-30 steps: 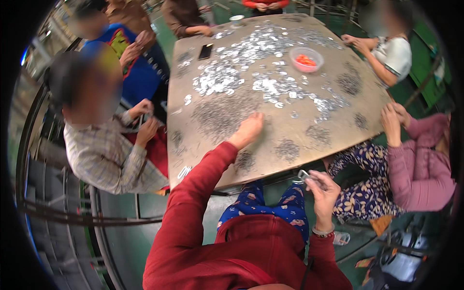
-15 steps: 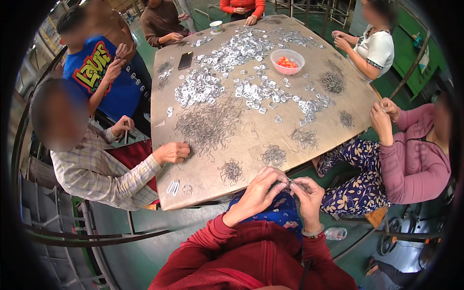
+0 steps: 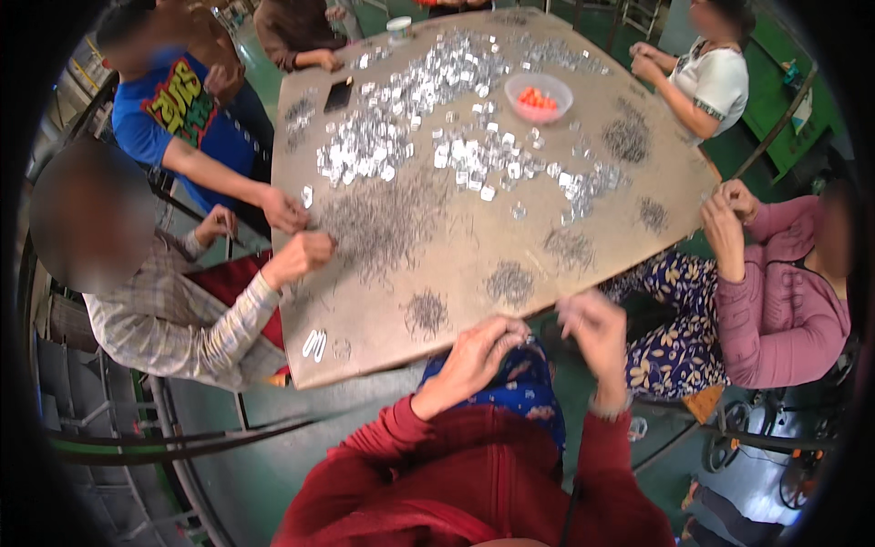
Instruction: The person joins metal rings and decorative metal pieces by hand to form chains, then hangs the chains onto a larger frame alongside other people.
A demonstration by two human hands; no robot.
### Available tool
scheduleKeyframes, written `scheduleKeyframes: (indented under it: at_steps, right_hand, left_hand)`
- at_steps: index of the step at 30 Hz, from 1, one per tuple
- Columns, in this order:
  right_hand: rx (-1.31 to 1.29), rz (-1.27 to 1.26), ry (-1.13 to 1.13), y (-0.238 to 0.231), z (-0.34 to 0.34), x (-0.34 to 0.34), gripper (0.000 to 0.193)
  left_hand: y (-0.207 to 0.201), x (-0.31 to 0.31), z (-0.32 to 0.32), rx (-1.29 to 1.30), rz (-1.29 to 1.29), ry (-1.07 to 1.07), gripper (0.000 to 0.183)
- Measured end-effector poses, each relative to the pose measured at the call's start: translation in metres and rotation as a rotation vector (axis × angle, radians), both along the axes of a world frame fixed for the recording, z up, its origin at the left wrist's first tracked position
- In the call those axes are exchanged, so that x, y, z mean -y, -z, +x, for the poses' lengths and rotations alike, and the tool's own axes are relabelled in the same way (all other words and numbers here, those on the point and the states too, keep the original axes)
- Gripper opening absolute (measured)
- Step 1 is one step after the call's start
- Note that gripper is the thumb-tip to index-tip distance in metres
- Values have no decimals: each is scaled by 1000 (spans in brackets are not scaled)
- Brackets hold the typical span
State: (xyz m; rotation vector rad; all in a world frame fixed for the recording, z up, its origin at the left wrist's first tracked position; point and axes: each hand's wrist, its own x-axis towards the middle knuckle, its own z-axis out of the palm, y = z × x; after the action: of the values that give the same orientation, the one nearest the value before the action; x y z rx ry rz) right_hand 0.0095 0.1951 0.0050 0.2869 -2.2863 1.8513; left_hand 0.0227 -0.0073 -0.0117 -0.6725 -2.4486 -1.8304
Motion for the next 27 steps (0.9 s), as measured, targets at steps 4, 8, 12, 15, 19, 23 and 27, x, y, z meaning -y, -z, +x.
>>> scheduleKeyframes:
  at_steps: [4,8,12,15,19,23,27]
  right_hand:
    - [12,242,44,32,-110,6,21]
    - [-325,741,211,111,-204,21,22]
    - [-342,675,125,132,-225,36,21]
    - [-49,472,5,110,-203,53,21]
    - [187,-106,-72,48,-123,57,21]
    - [175,-146,-87,15,-45,33,22]
    - [144,-203,-95,-1,5,22,19]
  left_hand:
    - [11,5,2,54,28,1,6]
    - [8,6,5,103,25,-31,11]
    - [8,7,9,42,91,-24,13]
    - [18,10,7,25,106,-30,13]
    - [16,13,1,18,93,-5,11]
    - [12,9,-4,-15,47,-49,13]
    - [4,2,-5,-65,13,-17,16]
